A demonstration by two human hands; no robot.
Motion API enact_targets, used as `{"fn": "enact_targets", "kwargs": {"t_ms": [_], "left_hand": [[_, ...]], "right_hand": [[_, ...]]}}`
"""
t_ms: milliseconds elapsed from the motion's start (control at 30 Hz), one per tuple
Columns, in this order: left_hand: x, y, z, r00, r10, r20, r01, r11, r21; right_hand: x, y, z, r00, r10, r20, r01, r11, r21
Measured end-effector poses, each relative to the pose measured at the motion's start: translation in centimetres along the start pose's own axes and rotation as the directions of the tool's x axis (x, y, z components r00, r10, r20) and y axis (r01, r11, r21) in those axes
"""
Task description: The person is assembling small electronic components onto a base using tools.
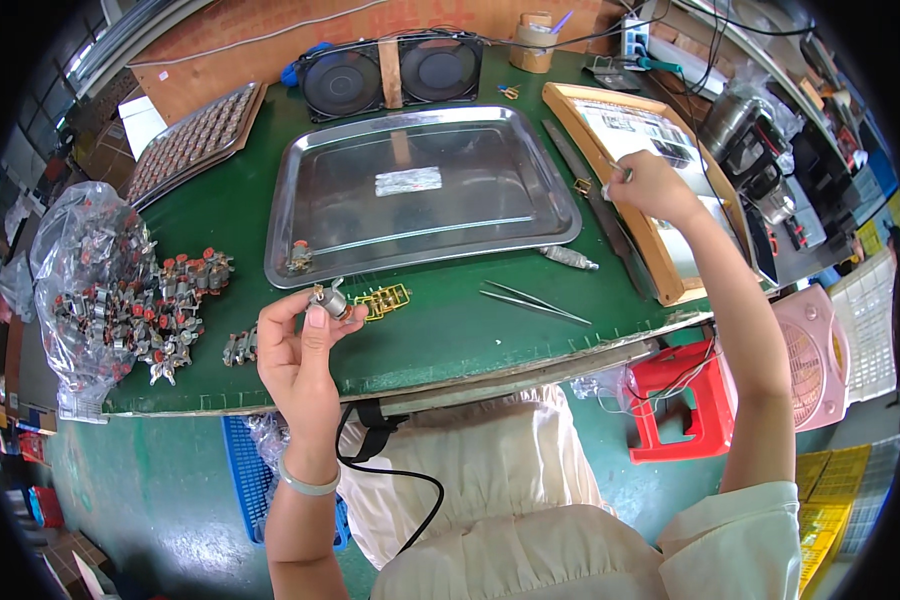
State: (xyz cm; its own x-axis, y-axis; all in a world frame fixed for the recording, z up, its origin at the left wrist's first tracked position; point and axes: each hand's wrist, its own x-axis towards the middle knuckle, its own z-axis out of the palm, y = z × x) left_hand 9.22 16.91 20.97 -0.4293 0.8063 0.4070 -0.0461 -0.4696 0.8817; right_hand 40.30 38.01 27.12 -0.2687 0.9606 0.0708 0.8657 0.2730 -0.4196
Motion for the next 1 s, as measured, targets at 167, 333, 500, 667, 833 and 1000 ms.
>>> {"fn": "enact_targets", "kwargs": {"t_ms": [167, 333, 500, 667, 833, 1000], "left_hand": [[-0.1, -0.8, 0.7, 1.0, -0.024, -0.001, 0.024, 1.0, 0.013], [-0.3, -1.0, 0.4, 0.998, -0.035, -0.043, 0.036, 0.999, 0.012], [-0.3, -1.1, 0.3, 1.0, -0.026, -0.017, 0.026, 0.999, 0.046], [-0.2, -0.4, 0.0, 0.998, -0.036, -0.047, 0.038, 0.998, 0.049], [0.0, 0.2, -0.9, 0.996, -0.006, -0.085, 0.012, 0.998, 0.069], [0.0, 0.8, -1.9, 0.991, -0.028, -0.132, 0.04, 0.995, 0.09]], "right_hand": [[-0.7, 0.8, 1.1, 1.0, -0.008, -0.01, 0.006, 0.964, -0.267], [-1.2, -0.4, 1.2, 0.997, 0.011, 0.072, 0.022, 0.891, -0.453], [-0.8, 0.4, 1.4, 0.998, -0.062, -0.024, 0.043, 0.879, -0.474], [-0.4, -1.7, -1.6, 0.911, -0.349, -0.218, 0.3, 0.926, -0.229], [-1.6, -8.4, -1.4, 0.793, -0.585, -0.169, 0.59, 0.807, -0.026], [-1.8, -13.4, 1.5, 0.478, -0.835, 0.272, 0.871, 0.491, -0.025]]}}
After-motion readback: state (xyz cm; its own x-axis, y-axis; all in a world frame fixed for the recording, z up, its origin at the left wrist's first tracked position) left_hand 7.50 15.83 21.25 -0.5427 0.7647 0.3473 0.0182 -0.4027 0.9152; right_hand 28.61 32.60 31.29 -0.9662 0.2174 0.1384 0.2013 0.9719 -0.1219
